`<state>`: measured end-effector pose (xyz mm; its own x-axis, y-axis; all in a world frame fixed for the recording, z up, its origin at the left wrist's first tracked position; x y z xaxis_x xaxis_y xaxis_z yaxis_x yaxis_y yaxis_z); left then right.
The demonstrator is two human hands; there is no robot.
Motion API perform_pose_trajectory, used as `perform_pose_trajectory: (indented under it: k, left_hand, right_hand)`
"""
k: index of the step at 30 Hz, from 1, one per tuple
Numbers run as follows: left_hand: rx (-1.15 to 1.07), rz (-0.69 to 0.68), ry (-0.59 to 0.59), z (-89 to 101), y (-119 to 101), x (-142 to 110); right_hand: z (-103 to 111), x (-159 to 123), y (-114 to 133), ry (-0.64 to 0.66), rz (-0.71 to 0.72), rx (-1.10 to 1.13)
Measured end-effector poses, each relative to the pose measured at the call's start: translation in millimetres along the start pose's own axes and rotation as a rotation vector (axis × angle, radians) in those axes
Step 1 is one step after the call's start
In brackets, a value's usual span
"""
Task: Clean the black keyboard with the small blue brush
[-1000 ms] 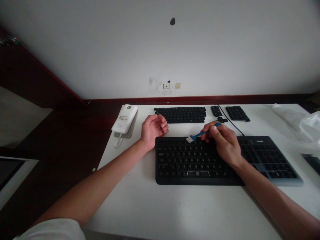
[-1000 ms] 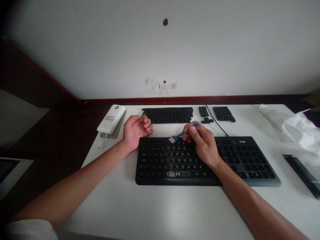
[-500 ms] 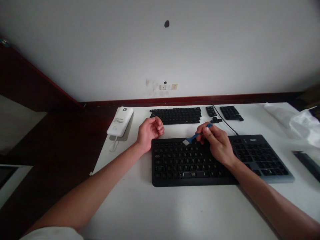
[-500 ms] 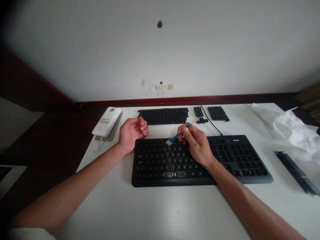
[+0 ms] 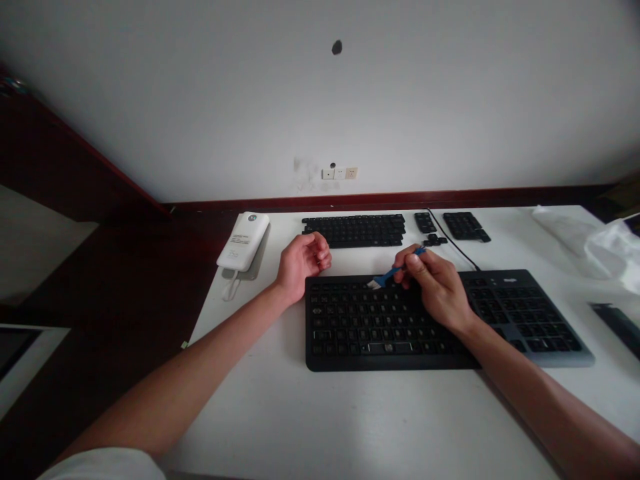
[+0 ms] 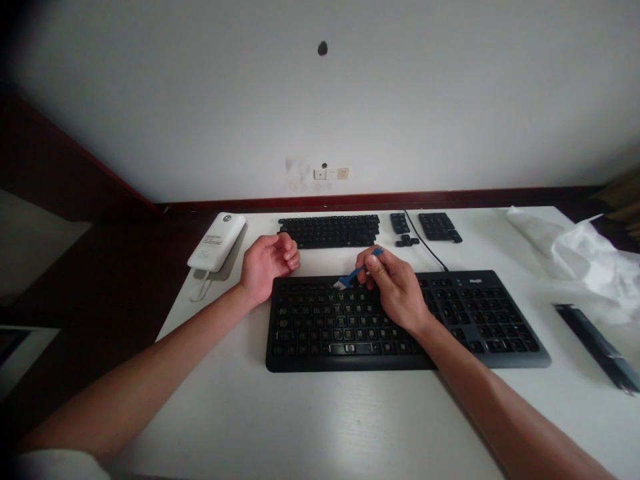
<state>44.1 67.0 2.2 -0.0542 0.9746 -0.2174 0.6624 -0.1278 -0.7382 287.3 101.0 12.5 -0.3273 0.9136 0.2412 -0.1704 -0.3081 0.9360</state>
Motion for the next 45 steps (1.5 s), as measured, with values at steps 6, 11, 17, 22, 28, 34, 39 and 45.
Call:
perform_pose_trajectory:
  k: [6, 11, 17, 22, 28, 34, 39, 45]
  left_hand:
    - [-0.012, 0.009, 0.003, 0.6, 0.5, 0.5]
    - [-0.001, 0.007, 0.011, 1.1, 0.5, 0.6]
    - [-0.011, 0.019, -0.004, 1.2, 0.9, 0.3]
    - [0.008, 0.011, 0.011, 1.3, 1.1, 1.2]
    - [0.005, 0.01, 0.032, 1.2, 1.3, 1.5]
    - [0.018, 0.009, 0.022, 1.5, 1.2, 0.9]
    - [0.021, 0.012, 0.029, 2.2, 1.9, 1.7]
    - [0.031, 0.015, 0.017, 1.2, 1.7, 1.9]
  right_hand:
    - [-0.9, 0.2, 0.7, 0.004, 0.005, -0.02]
    - [0.5, 1.1, 0.7, -0.036, -0.017, 0.024]
    - [0.7, 1.1, 1.8, -0.065, -0.012, 0.009]
    - [-0.3, 0.5, 2.0, -0.016, 0.001, -0.015]
    - [-0.2, 0.9, 2.1, -0.015, -0.003, -0.022]
    - [0.2, 1.0, 1.6, -0.015, 0.002, -0.05]
    - [1.9, 0.8, 0.7, -0.069, -0.003, -0.035]
    - [0.7, 0.9, -0.3, -0.025, 0.0, -0.025]
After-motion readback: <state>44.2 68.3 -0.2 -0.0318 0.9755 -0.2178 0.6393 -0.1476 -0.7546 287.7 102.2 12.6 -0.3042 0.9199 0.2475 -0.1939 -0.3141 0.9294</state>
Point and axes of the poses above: each hand's wrist, its own x-axis towards the middle knuckle, its own z-axis out of the back of the hand, y = z × x, the point moved 3 cm from there along x, towards the middle knuckle, and after that the axes turned 6 degrees about -y, right-handed, at the moved point
